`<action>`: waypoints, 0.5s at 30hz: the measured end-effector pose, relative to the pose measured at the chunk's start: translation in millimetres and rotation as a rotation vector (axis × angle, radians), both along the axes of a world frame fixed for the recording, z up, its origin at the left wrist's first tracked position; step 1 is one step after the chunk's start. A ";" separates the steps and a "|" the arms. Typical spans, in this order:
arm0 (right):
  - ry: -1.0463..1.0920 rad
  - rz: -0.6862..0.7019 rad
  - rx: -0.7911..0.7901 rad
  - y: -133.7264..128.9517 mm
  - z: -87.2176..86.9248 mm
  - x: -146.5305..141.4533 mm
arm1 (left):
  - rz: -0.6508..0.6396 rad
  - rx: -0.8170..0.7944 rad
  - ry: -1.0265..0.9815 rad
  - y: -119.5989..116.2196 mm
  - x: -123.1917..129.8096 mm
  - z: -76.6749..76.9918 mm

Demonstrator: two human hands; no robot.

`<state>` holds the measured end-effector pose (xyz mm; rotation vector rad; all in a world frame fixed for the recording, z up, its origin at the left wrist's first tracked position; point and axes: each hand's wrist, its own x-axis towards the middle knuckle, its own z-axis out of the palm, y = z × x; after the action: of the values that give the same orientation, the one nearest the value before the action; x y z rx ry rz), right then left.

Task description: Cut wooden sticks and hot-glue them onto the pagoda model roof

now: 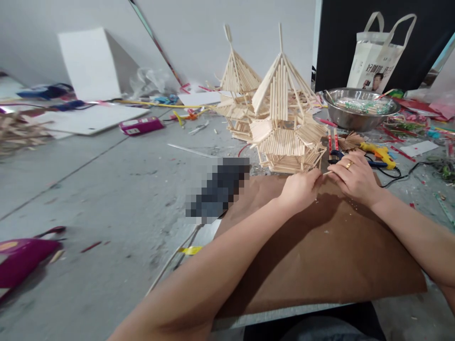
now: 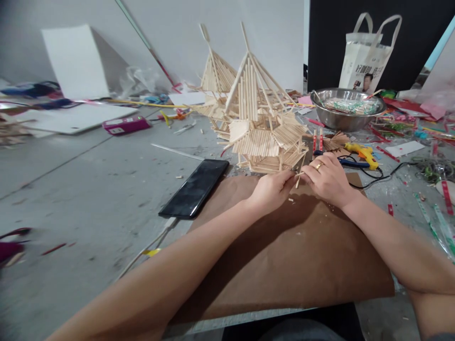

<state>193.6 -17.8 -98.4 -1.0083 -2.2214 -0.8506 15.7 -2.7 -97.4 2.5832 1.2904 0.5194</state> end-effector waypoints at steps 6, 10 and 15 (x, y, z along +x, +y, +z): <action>-0.023 -0.060 -0.054 -0.8 -1.8 0.8 | 0.015 0.016 0.061 -3.1 0.1 2.5; -0.017 -0.075 -0.060 -2.1 -3.8 -1.0 | 0.025 0.049 0.094 -3.6 -0.5 3.1; -0.021 -0.116 -0.118 -3.7 -4.0 -3.2 | 0.032 0.084 0.102 -3.5 -1.0 1.2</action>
<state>190.4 -21.5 -102.4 -1.1991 -2.2711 -0.7908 14.7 -6.2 -96.2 2.6938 1.3730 0.4619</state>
